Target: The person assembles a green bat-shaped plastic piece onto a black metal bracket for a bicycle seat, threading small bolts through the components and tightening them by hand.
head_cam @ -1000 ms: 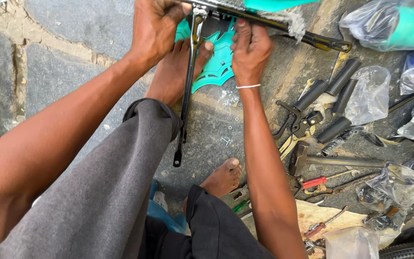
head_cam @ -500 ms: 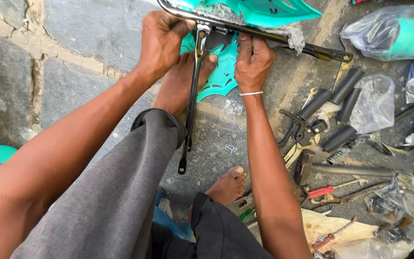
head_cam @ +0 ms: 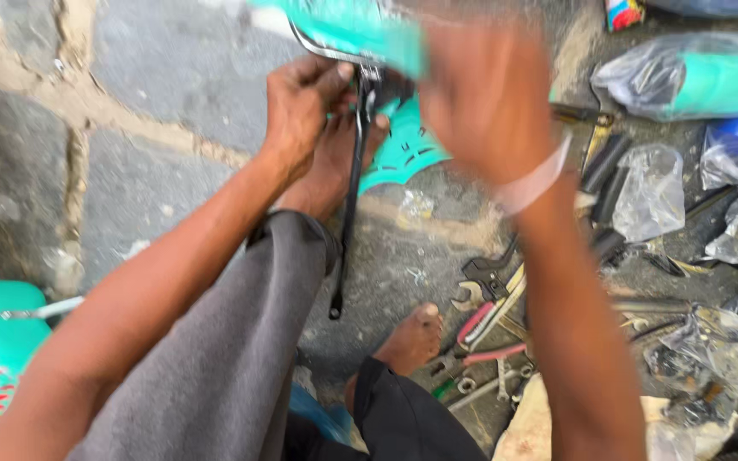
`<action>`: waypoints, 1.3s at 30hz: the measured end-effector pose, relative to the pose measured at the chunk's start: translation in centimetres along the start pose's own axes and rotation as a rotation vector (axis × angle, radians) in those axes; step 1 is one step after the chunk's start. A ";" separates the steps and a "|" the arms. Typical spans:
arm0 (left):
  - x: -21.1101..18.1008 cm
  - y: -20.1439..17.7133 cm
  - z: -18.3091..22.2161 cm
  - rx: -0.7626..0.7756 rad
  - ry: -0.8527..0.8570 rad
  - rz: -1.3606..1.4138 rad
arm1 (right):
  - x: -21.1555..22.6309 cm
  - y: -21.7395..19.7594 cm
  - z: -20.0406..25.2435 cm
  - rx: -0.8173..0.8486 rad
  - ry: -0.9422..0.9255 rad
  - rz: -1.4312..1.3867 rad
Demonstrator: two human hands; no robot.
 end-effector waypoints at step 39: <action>-4.7 -1.8 1.7 0.373 -0.031 0.055 | 7.0 10.5 27.9 0.174 0.792 -0.202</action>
Point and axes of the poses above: each hand's wrist, its own z-axis away from the middle knuckle, its own y-axis out of the palm, x = y × z, the point moved 3 cm from there along -z, towards the middle knuckle, and after that the axes turned 4 degrees about -z, right-handed, at the moved point
